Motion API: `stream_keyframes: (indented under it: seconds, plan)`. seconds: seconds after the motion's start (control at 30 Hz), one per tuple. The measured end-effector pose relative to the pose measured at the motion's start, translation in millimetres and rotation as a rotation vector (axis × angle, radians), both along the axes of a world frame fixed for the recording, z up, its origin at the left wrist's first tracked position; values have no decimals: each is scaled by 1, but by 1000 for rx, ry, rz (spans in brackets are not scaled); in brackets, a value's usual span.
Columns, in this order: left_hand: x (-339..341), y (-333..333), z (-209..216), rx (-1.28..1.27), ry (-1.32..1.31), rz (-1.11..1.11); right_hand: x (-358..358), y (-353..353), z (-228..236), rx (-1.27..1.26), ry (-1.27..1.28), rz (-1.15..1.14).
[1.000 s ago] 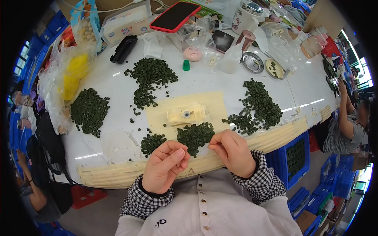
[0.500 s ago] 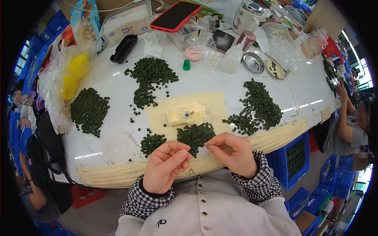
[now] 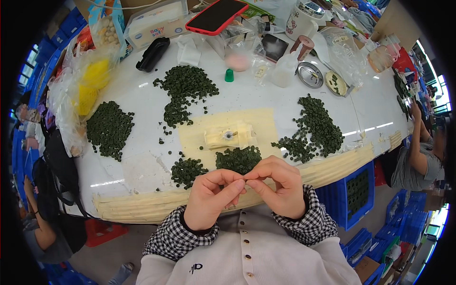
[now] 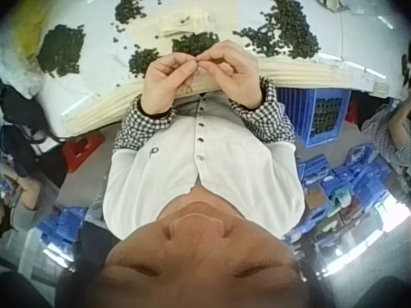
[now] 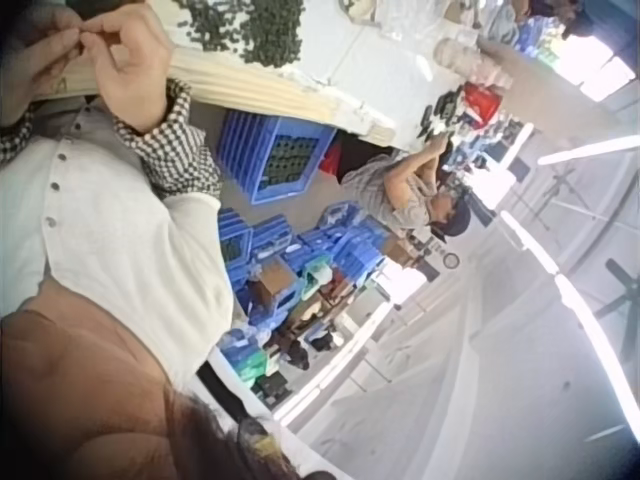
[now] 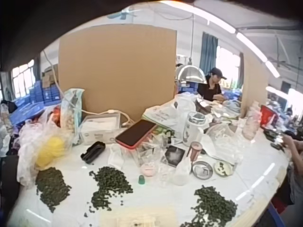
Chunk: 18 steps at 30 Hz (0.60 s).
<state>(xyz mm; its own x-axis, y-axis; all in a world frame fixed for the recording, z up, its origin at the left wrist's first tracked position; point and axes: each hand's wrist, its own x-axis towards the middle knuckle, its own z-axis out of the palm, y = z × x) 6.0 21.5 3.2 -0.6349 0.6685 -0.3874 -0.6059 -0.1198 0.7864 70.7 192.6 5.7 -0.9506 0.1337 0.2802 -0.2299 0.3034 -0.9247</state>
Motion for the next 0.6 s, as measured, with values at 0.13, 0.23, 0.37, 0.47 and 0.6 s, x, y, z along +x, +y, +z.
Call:
stream_keyframes:
  seconds: [0.13,0.23,0.37,0.47,0.6]
  plan:
    - [-1,-1,-4,9,22,-9,-2,-1,2,127,82,-32]
    - [0,2,-1,2,-16,-9,-1,0,0,162,122,-52]
    - [0,-1,-5,59,-33,-46,0,-2,-3,239,222,-64]
    - [0,0,-6,34,-11,-41,1,-3,-7,330,289,-83]
    - [0,0,-4,-55,81,-32,0,-4,-7,357,302,-108]
